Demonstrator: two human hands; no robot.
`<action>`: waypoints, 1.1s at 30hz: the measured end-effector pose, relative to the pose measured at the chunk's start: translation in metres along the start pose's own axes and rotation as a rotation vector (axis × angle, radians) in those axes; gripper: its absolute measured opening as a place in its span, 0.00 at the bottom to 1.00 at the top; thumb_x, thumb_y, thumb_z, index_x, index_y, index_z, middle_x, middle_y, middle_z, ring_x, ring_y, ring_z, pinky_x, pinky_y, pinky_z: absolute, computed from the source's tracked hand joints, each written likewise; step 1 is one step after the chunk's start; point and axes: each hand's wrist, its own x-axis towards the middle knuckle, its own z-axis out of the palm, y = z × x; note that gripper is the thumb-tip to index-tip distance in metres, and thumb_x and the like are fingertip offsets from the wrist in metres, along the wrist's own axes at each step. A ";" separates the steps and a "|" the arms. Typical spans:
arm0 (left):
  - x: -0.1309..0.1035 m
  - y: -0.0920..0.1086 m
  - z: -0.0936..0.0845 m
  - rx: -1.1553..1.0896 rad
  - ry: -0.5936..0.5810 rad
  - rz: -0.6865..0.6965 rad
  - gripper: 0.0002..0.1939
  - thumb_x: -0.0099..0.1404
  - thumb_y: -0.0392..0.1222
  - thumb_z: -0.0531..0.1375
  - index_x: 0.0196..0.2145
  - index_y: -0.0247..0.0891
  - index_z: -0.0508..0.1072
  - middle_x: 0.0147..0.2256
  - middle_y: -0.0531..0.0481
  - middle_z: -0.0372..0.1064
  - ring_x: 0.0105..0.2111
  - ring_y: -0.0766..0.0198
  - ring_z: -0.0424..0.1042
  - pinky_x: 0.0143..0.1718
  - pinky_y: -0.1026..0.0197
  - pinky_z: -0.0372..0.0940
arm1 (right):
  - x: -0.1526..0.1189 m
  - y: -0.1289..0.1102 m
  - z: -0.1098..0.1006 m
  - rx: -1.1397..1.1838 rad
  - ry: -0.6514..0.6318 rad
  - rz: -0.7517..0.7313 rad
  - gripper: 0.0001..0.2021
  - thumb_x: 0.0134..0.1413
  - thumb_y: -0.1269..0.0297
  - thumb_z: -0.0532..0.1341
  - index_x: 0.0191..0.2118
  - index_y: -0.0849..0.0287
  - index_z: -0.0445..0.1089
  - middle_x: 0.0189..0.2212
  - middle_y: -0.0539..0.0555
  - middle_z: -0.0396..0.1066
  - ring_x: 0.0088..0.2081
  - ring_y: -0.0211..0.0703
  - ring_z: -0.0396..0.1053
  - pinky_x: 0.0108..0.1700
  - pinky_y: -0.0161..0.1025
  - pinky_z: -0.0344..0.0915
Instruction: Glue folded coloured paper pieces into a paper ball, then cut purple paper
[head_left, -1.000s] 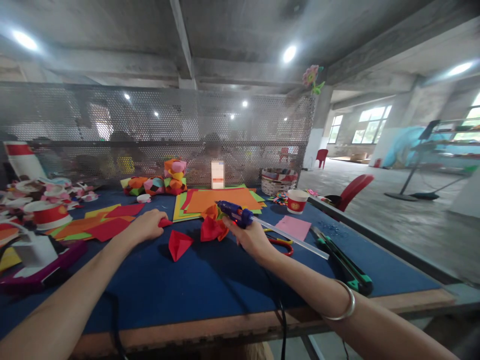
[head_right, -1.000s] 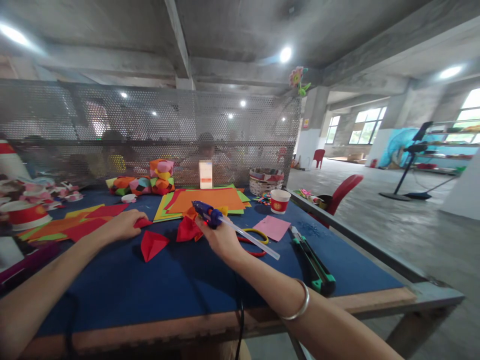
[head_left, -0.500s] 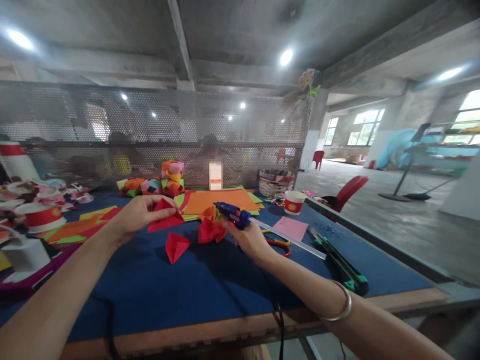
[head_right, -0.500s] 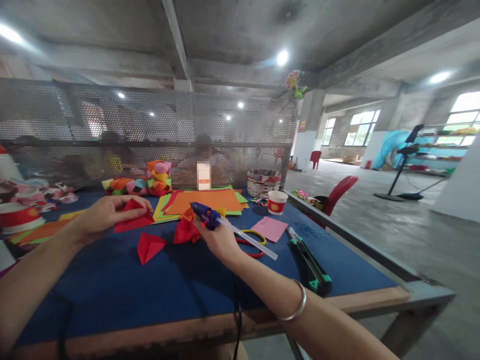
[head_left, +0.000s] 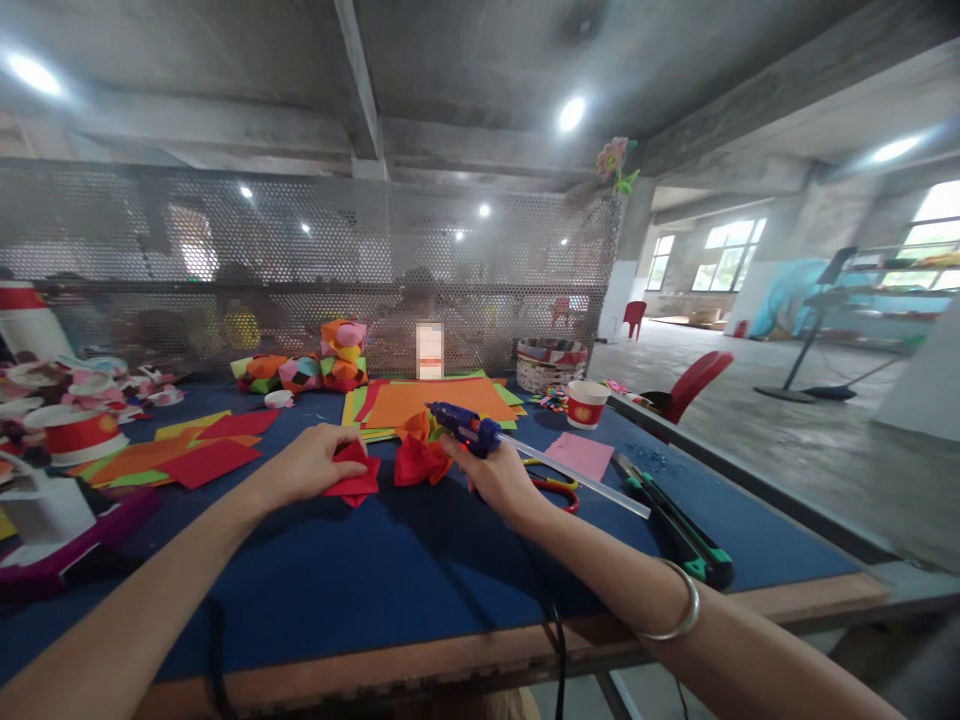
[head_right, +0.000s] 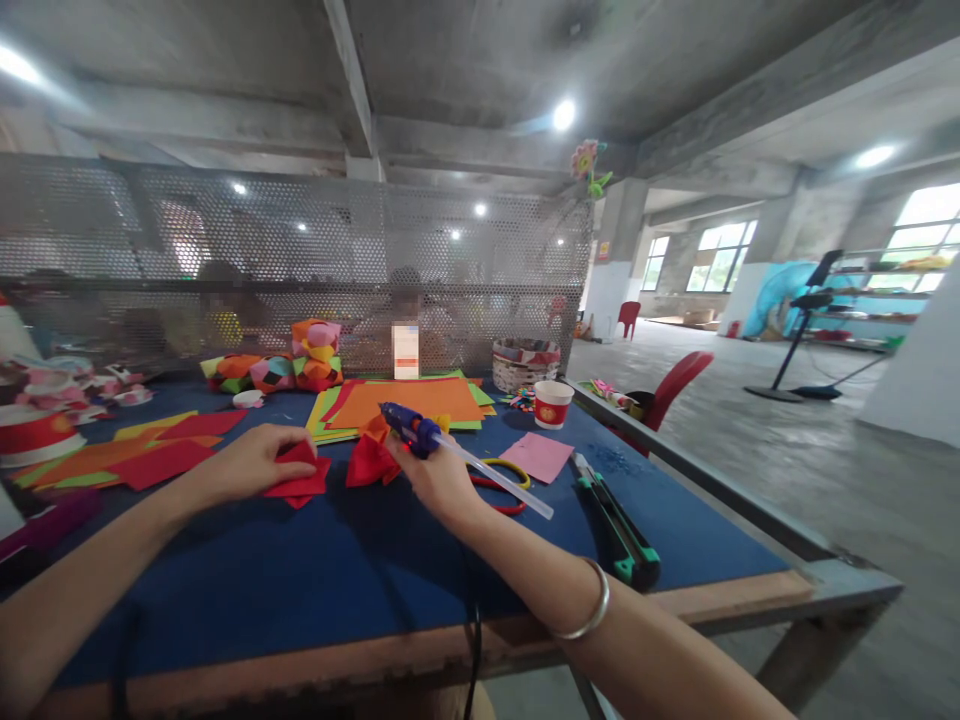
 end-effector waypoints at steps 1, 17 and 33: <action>0.000 0.004 0.002 -0.068 0.046 0.011 0.08 0.53 0.48 0.64 0.27 0.42 0.77 0.27 0.49 0.76 0.31 0.54 0.73 0.36 0.57 0.62 | 0.000 -0.001 0.000 0.019 -0.001 0.058 0.13 0.60 0.52 0.63 0.31 0.55 0.73 0.15 0.47 0.62 0.19 0.41 0.64 0.23 0.37 0.59; -0.003 0.043 0.054 -0.446 0.336 0.086 0.09 0.51 0.47 0.67 0.29 0.42 0.77 0.31 0.50 0.78 0.33 0.55 0.75 0.39 0.55 0.69 | -0.004 -0.005 0.005 0.343 -0.160 0.050 0.13 0.47 0.60 0.71 0.37 0.58 0.72 0.24 0.46 0.69 0.19 0.34 0.64 0.23 0.34 0.64; -0.002 0.039 0.059 -0.665 0.199 0.023 0.26 0.47 0.48 0.67 0.45 0.37 0.80 0.47 0.41 0.81 0.50 0.46 0.78 0.55 0.47 0.69 | -0.005 -0.009 0.005 0.014 -0.056 0.031 0.05 0.47 0.63 0.67 0.30 0.54 0.71 0.21 0.46 0.68 0.22 0.39 0.67 0.27 0.36 0.65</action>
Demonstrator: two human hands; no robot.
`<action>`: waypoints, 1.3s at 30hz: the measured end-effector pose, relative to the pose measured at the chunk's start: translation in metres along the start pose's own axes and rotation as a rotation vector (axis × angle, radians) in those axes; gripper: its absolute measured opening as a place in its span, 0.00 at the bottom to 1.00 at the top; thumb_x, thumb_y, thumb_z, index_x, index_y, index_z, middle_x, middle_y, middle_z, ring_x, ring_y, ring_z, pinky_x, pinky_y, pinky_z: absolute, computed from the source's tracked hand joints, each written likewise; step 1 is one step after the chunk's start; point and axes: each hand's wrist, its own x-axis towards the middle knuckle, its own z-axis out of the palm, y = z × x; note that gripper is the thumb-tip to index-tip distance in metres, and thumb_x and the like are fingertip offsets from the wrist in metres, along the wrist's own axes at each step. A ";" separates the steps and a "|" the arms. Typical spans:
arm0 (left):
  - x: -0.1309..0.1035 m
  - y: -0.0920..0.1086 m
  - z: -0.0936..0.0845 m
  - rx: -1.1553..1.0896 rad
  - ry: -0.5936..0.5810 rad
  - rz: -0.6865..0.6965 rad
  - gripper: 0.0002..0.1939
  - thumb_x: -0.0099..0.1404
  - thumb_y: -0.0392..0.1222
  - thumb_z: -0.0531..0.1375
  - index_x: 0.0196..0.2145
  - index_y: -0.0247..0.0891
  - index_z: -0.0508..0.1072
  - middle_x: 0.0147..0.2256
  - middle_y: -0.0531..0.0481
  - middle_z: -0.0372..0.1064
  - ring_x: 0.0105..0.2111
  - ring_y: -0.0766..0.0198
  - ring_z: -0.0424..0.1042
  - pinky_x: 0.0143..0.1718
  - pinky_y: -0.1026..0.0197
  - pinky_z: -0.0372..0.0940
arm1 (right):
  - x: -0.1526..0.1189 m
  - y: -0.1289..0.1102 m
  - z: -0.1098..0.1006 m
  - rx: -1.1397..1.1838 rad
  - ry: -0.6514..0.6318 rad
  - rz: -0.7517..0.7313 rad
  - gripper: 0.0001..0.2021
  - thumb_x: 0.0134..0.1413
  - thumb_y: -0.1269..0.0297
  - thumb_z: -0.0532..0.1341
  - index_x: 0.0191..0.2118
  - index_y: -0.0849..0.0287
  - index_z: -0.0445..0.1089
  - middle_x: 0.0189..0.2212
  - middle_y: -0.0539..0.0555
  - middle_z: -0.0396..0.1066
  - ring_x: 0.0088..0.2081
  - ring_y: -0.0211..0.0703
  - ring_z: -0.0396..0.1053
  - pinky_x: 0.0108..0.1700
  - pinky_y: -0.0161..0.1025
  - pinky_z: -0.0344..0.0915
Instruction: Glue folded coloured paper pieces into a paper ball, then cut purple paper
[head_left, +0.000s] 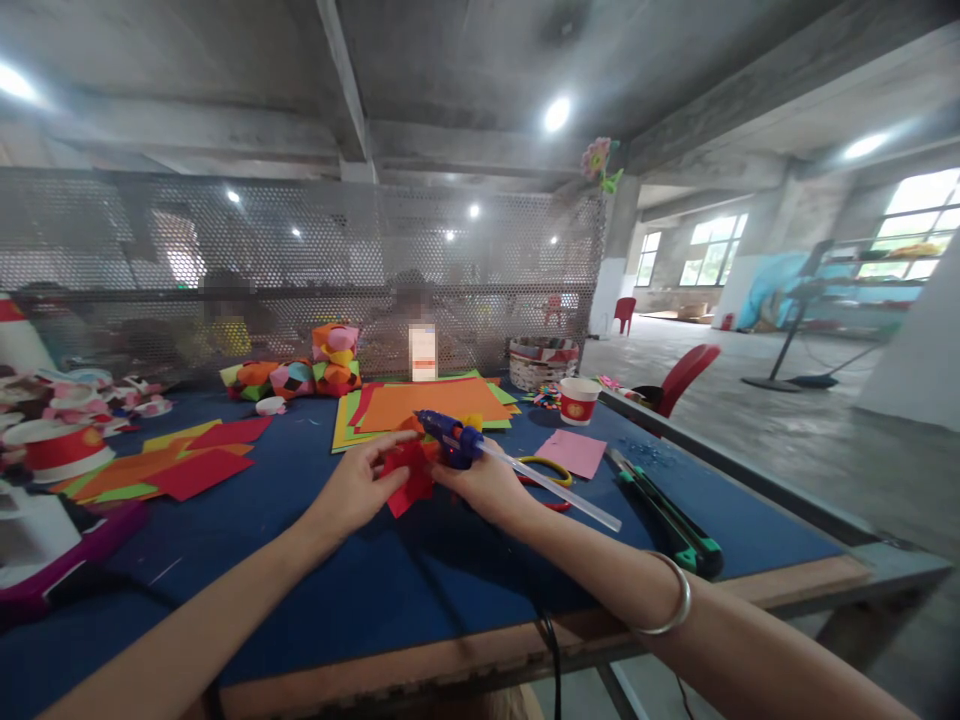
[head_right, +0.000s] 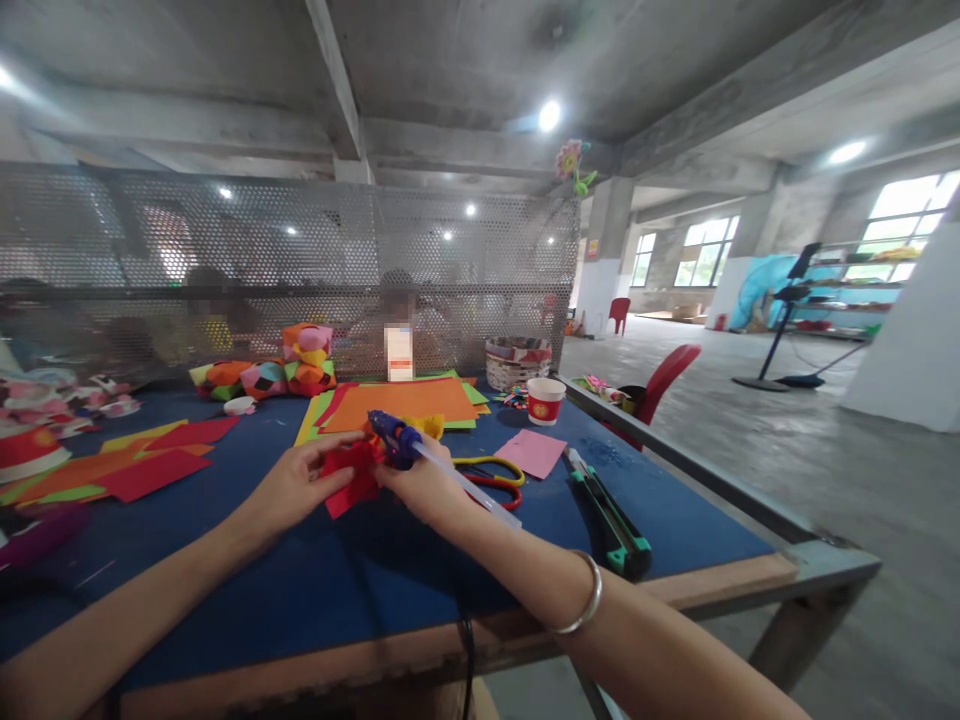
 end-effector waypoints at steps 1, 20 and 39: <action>0.000 -0.001 0.000 0.003 0.010 -0.008 0.24 0.47 0.49 0.67 0.42 0.38 0.81 0.45 0.41 0.82 0.50 0.46 0.78 0.55 0.46 0.69 | 0.000 0.000 0.000 0.012 0.002 0.011 0.05 0.47 0.63 0.67 0.30 0.54 0.70 0.21 0.46 0.68 0.22 0.39 0.66 0.27 0.36 0.65; -0.005 0.000 0.002 -0.132 0.014 -0.116 0.17 0.46 0.49 0.73 0.34 0.40 0.82 0.37 0.47 0.84 0.41 0.50 0.81 0.47 0.50 0.75 | -0.001 -0.002 0.002 0.100 -0.053 0.053 0.05 0.49 0.65 0.69 0.31 0.56 0.72 0.21 0.45 0.68 0.18 0.35 0.62 0.24 0.34 0.61; -0.005 0.006 0.007 -0.203 -0.155 -0.219 0.09 0.44 0.42 0.67 0.26 0.38 0.80 0.27 0.49 0.80 0.31 0.55 0.79 0.40 0.55 0.72 | -0.002 -0.001 0.002 0.033 0.025 0.051 0.05 0.44 0.68 0.67 0.29 0.55 0.70 0.21 0.45 0.69 0.24 0.39 0.67 0.31 0.37 0.66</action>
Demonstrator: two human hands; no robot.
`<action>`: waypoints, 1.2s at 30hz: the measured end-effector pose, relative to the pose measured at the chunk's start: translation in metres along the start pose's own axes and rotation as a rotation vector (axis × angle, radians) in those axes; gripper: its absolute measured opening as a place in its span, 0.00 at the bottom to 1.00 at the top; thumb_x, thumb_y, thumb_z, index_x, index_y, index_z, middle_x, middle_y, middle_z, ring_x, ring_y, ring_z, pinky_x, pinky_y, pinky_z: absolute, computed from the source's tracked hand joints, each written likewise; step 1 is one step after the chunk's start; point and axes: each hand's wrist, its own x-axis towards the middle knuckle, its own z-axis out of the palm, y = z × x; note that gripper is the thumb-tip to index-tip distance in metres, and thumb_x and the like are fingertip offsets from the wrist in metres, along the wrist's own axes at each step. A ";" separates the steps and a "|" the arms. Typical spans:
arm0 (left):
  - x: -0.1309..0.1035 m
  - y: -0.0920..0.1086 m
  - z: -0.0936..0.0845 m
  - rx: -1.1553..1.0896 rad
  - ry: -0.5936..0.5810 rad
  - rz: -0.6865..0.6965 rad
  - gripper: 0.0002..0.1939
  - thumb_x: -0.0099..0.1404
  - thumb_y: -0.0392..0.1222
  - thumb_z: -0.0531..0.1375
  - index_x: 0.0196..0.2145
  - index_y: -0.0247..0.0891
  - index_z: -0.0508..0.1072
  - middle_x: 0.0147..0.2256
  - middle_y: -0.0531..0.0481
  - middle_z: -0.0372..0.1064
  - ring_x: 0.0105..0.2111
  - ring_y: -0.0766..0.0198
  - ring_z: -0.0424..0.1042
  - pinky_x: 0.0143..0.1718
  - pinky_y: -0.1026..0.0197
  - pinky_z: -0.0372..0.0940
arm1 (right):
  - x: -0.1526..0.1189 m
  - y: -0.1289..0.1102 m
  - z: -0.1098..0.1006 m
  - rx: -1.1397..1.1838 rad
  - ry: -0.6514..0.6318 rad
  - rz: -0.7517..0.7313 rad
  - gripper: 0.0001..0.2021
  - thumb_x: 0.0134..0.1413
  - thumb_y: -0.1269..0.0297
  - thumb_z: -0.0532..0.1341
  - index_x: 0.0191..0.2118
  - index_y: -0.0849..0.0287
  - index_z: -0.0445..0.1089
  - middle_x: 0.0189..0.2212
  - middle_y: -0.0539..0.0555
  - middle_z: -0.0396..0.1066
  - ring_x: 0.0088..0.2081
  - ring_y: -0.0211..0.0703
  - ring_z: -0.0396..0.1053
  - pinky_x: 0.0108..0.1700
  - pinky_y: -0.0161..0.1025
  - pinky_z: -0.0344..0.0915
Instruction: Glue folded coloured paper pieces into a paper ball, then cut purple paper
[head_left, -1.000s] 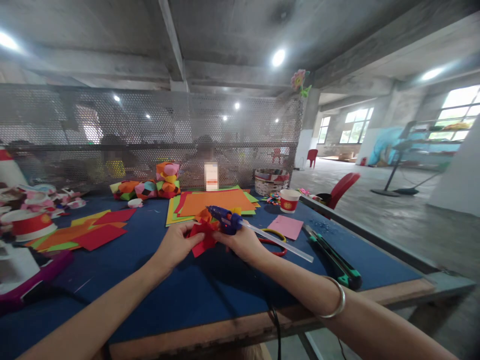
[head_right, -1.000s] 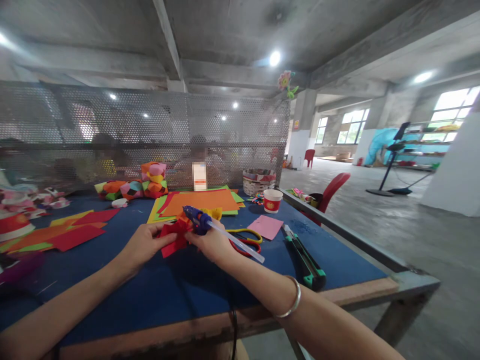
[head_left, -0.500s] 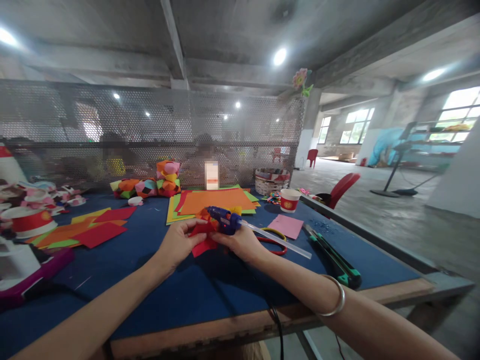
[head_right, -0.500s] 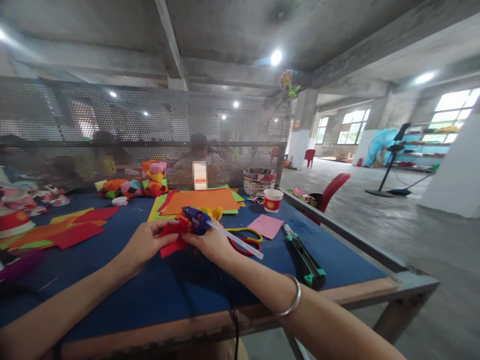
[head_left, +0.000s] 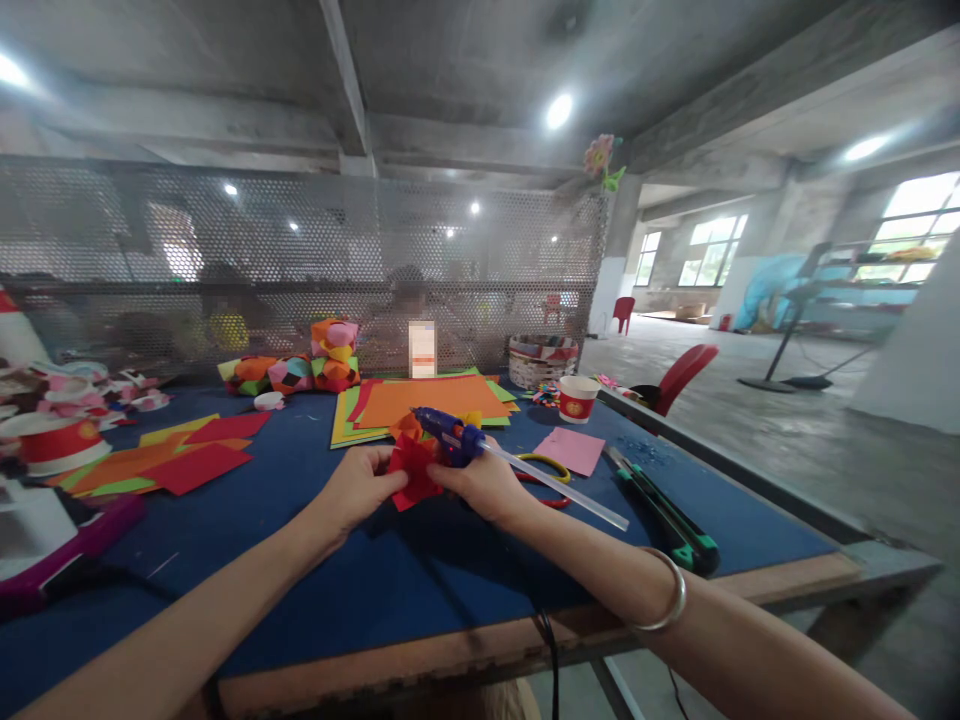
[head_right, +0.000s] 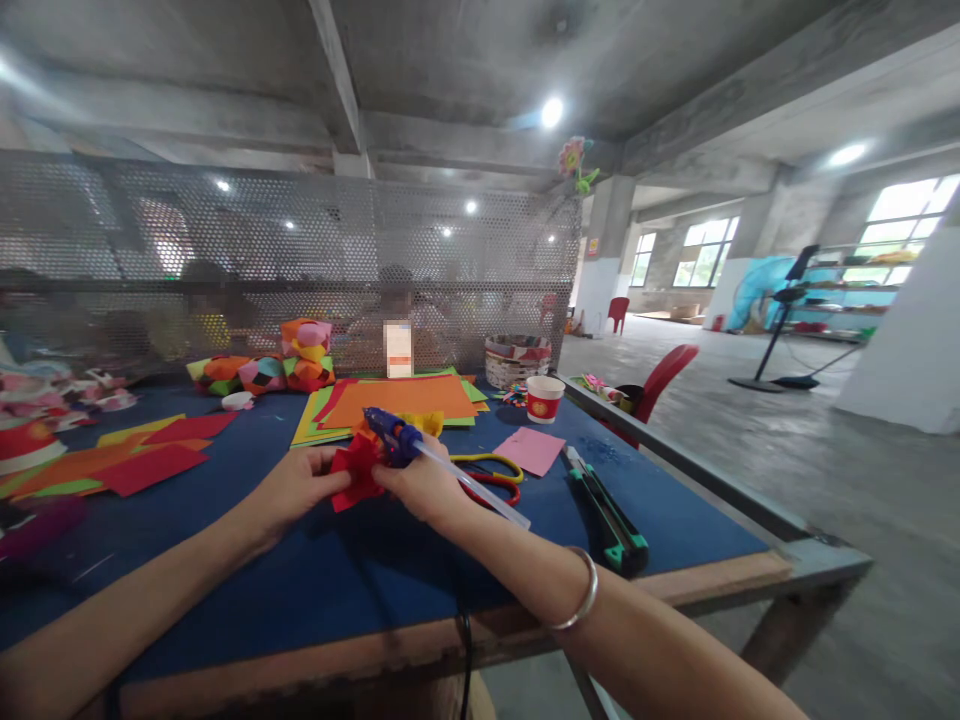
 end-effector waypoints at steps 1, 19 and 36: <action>0.000 0.000 0.000 -0.009 0.002 -0.012 0.09 0.43 0.40 0.67 0.26 0.38 0.80 0.26 0.49 0.80 0.31 0.56 0.79 0.39 0.56 0.72 | -0.001 -0.001 0.000 0.003 0.000 -0.008 0.05 0.44 0.68 0.67 0.29 0.55 0.70 0.22 0.45 0.69 0.25 0.39 0.67 0.32 0.37 0.67; -0.004 0.006 0.003 -0.130 0.061 0.002 0.18 0.43 0.43 0.72 0.34 0.38 0.78 0.32 0.50 0.82 0.33 0.58 0.79 0.42 0.56 0.71 | 0.001 -0.001 -0.001 0.003 -0.013 -0.033 0.05 0.43 0.67 0.65 0.30 0.55 0.70 0.23 0.46 0.68 0.26 0.40 0.66 0.31 0.37 0.64; -0.005 0.008 0.003 -0.144 0.084 -0.014 0.19 0.36 0.49 0.77 0.27 0.40 0.83 0.29 0.50 0.83 0.31 0.58 0.79 0.40 0.59 0.72 | 0.004 0.006 -0.002 0.030 0.042 -0.052 0.10 0.40 0.63 0.69 0.32 0.56 0.72 0.28 0.49 0.74 0.32 0.44 0.71 0.37 0.41 0.69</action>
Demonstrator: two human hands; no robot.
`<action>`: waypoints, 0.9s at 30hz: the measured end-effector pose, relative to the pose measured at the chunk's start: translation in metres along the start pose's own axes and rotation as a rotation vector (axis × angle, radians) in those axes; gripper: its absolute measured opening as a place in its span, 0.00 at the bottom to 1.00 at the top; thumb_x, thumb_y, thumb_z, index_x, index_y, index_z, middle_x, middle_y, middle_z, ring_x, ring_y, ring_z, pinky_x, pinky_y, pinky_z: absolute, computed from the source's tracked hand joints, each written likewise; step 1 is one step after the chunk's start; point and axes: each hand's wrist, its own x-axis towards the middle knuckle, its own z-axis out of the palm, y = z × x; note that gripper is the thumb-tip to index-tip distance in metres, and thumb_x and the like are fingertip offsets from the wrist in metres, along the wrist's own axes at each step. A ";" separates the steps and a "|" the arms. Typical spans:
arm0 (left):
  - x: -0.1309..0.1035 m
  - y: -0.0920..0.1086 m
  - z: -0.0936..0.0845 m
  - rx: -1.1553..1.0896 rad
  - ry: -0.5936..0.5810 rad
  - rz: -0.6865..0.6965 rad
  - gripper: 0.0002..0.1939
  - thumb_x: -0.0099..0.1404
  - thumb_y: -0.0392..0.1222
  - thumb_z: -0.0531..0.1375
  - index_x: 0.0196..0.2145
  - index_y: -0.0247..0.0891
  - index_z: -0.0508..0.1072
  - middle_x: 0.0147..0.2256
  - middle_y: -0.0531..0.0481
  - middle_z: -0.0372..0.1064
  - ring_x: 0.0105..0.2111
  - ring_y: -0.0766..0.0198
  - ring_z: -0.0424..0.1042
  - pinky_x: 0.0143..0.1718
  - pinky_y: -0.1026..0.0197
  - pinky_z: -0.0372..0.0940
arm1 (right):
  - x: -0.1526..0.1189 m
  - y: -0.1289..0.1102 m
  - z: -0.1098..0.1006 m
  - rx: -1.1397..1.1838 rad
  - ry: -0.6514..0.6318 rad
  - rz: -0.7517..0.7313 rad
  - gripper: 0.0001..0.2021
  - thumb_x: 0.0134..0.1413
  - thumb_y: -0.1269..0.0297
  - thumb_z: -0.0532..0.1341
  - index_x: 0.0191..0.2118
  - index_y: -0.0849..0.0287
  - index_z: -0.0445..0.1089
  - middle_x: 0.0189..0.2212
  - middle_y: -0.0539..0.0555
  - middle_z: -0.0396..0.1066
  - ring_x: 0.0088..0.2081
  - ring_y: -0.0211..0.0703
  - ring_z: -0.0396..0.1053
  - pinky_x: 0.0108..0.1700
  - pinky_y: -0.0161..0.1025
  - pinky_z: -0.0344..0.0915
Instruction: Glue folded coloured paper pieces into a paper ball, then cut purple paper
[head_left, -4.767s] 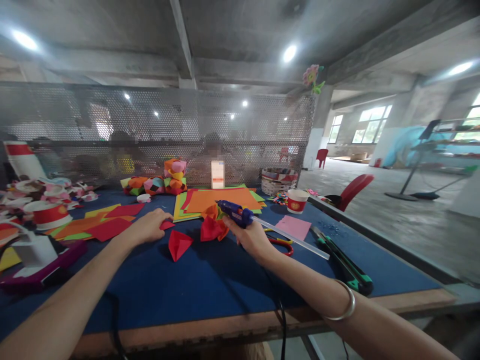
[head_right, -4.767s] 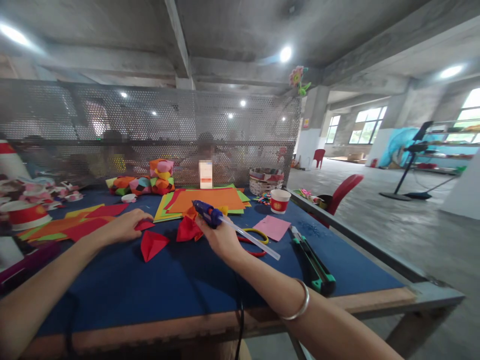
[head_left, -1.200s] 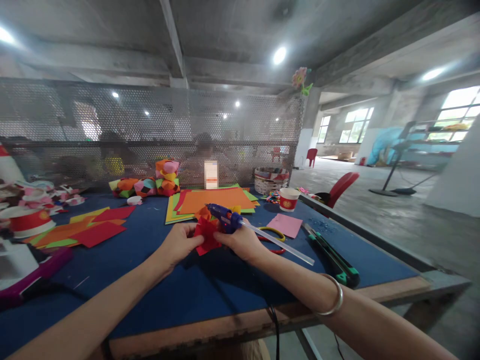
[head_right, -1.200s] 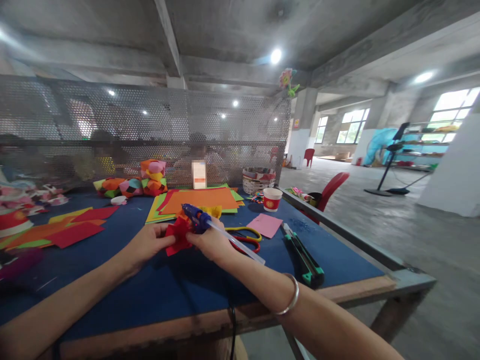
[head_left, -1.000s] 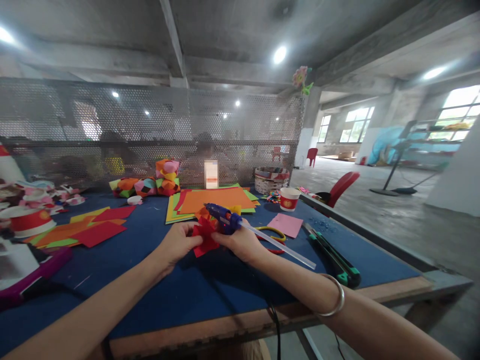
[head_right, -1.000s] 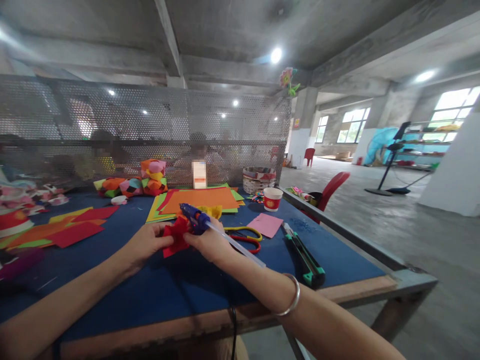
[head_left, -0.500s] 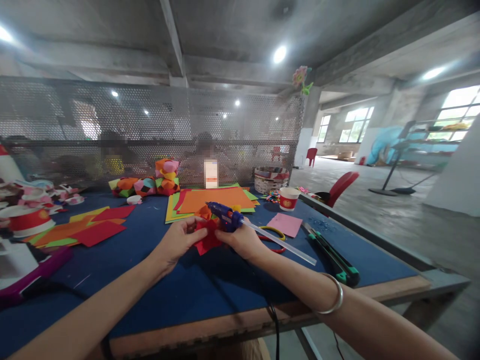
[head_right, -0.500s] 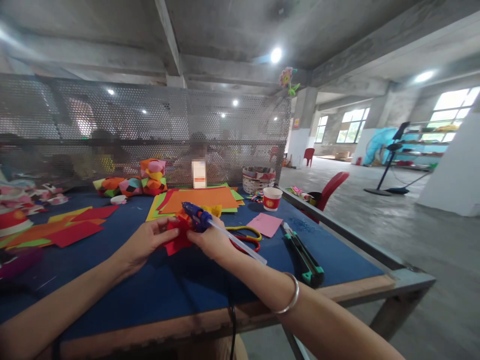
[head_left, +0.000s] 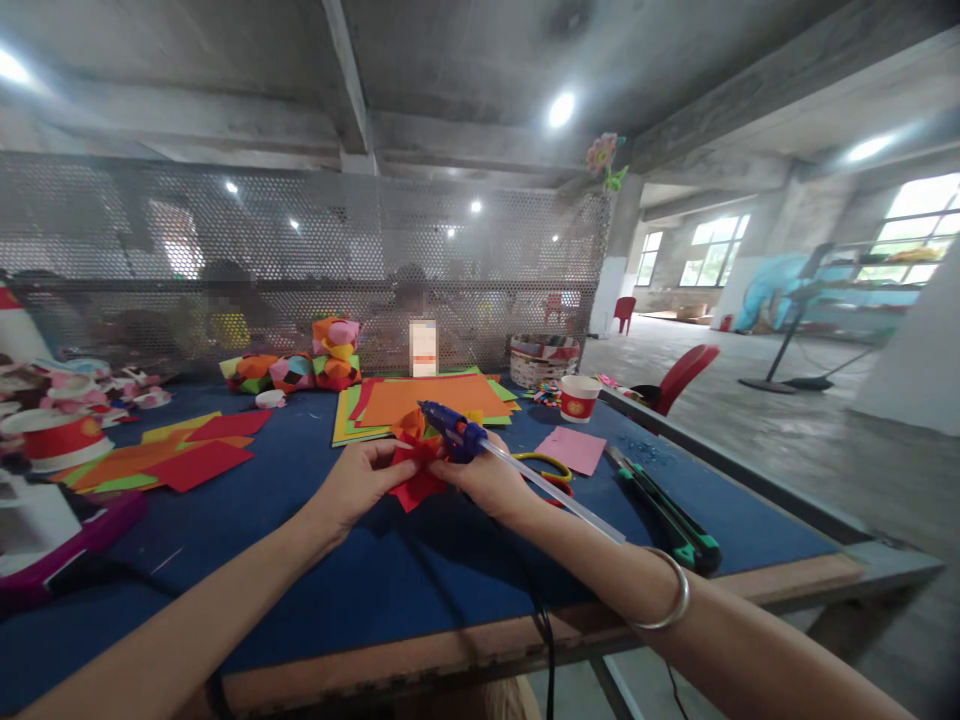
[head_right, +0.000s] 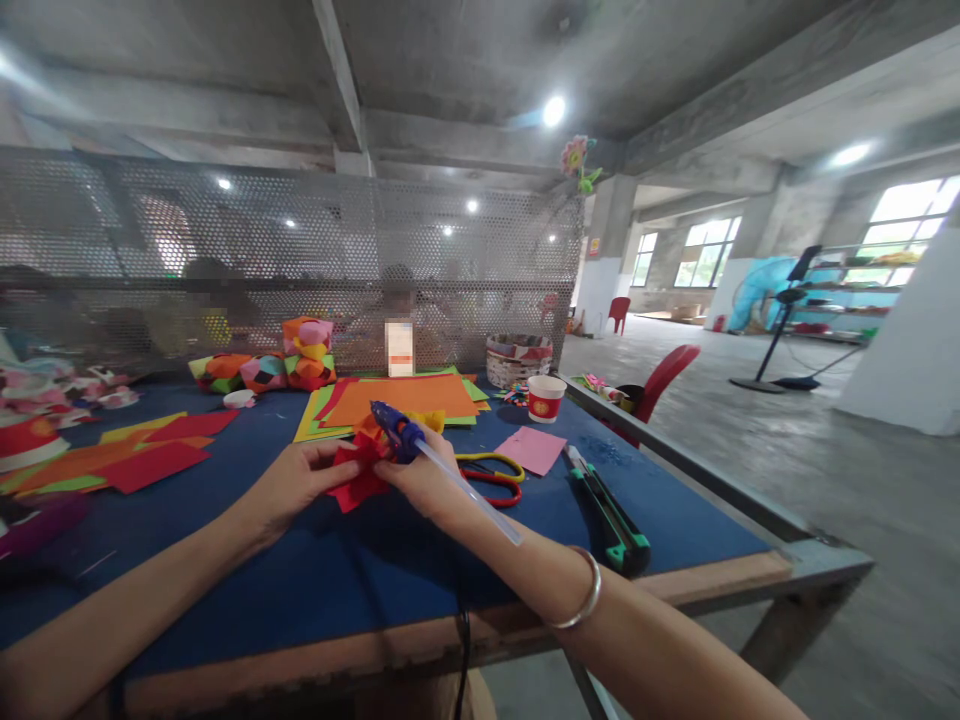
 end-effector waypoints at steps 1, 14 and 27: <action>0.000 0.000 0.000 0.005 0.007 0.000 0.18 0.36 0.48 0.77 0.27 0.40 0.83 0.29 0.51 0.82 0.31 0.58 0.78 0.39 0.59 0.72 | 0.000 0.000 0.000 0.004 0.001 0.002 0.11 0.40 0.63 0.70 0.32 0.56 0.72 0.29 0.49 0.74 0.32 0.44 0.71 0.38 0.41 0.69; 0.006 -0.010 -0.004 0.111 -0.040 0.091 0.10 0.42 0.44 0.71 0.25 0.40 0.82 0.25 0.51 0.80 0.27 0.60 0.77 0.33 0.61 0.68 | 0.001 0.002 0.002 0.038 -0.009 0.007 0.10 0.38 0.66 0.69 0.31 0.56 0.71 0.28 0.48 0.73 0.32 0.44 0.70 0.36 0.41 0.68; 0.000 -0.001 -0.005 0.138 -0.050 0.053 0.17 0.44 0.56 0.76 0.27 0.41 0.85 0.29 0.48 0.82 0.29 0.60 0.76 0.36 0.61 0.68 | -0.001 -0.008 -0.002 0.143 -0.104 -0.038 0.07 0.39 0.64 0.68 0.28 0.55 0.72 0.23 0.46 0.69 0.27 0.39 0.65 0.34 0.38 0.65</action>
